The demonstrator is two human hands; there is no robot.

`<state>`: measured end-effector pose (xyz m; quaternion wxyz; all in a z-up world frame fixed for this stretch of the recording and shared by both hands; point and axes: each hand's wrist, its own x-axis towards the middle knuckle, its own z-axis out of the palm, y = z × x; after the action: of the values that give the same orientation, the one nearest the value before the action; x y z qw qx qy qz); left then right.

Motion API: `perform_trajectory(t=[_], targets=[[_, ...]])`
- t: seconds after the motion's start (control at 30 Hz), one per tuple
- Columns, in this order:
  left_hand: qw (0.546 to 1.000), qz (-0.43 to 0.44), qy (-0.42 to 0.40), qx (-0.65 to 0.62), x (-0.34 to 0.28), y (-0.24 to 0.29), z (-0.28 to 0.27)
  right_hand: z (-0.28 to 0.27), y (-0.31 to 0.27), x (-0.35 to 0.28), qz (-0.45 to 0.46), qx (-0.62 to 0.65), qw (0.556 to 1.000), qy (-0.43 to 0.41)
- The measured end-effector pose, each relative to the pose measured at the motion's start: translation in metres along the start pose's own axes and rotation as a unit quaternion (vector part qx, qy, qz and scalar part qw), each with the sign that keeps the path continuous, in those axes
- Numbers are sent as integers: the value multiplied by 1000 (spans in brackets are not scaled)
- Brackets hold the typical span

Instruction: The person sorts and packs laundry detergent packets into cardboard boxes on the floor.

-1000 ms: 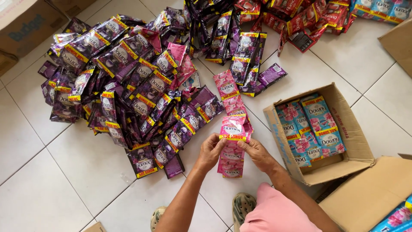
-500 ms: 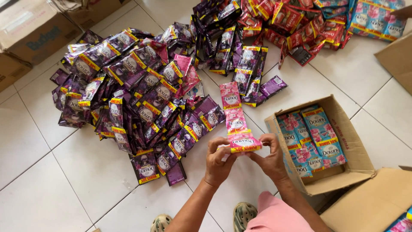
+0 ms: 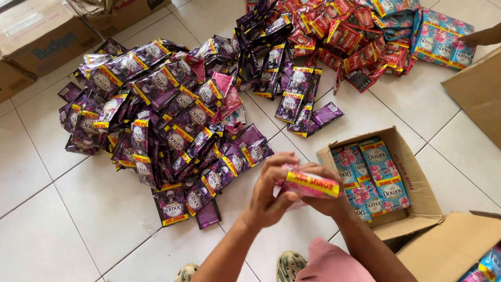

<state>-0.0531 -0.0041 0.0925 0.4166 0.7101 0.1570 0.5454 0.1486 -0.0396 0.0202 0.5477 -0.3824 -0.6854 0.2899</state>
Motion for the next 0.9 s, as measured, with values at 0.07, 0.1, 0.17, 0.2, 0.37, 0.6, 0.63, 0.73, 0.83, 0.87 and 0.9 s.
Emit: perform_trajectory(t=[0.07, 0.1, 0.17, 0.2, 0.37, 0.6, 0.63, 0.73, 0.83, 0.87, 0.9], targets=[[995, -58, -21, -78, 2, -14, -11, -1, 5, -11, 70, 66, 995, 33], [980, -114, -44, -155, 3, -22, -17, -2, 8, -16, 138, 130, 979, 68], [951, -207, -102, -206, -20, -63, -30, -2, 9, -12, 185, 211, 952, 122], [907, -295, -162, -253, -32, -84, -36, -2, 10, -9, 227, 290, 913, 175], [718, -615, -201, -257, -164, -189, -51, -11, 47, 10, 252, 394, 843, 266], [519, -757, -237, -319, -279, -231, -60, 0, 125, -11, 394, 401, 781, 273], [519, -758, -234, -320, -262, -211, -61, 1, 138, -18, 395, 402, 780, 271], [544, -757, -267, -242, -249, -186, -64, 7, 179, -42, 439, 392, 767, 258], [510, -804, -270, -141, -271, -203, -66, 7, 215, -63, 454, 374, 766, 258], [499, -813, -287, -85, -256, -190, -66, 6, 221, -66, 456, 368, 770, 254], [486, -819, -304, -29, -240, -178, -66, 4, 227, -70, 457, 361, 773, 251]])
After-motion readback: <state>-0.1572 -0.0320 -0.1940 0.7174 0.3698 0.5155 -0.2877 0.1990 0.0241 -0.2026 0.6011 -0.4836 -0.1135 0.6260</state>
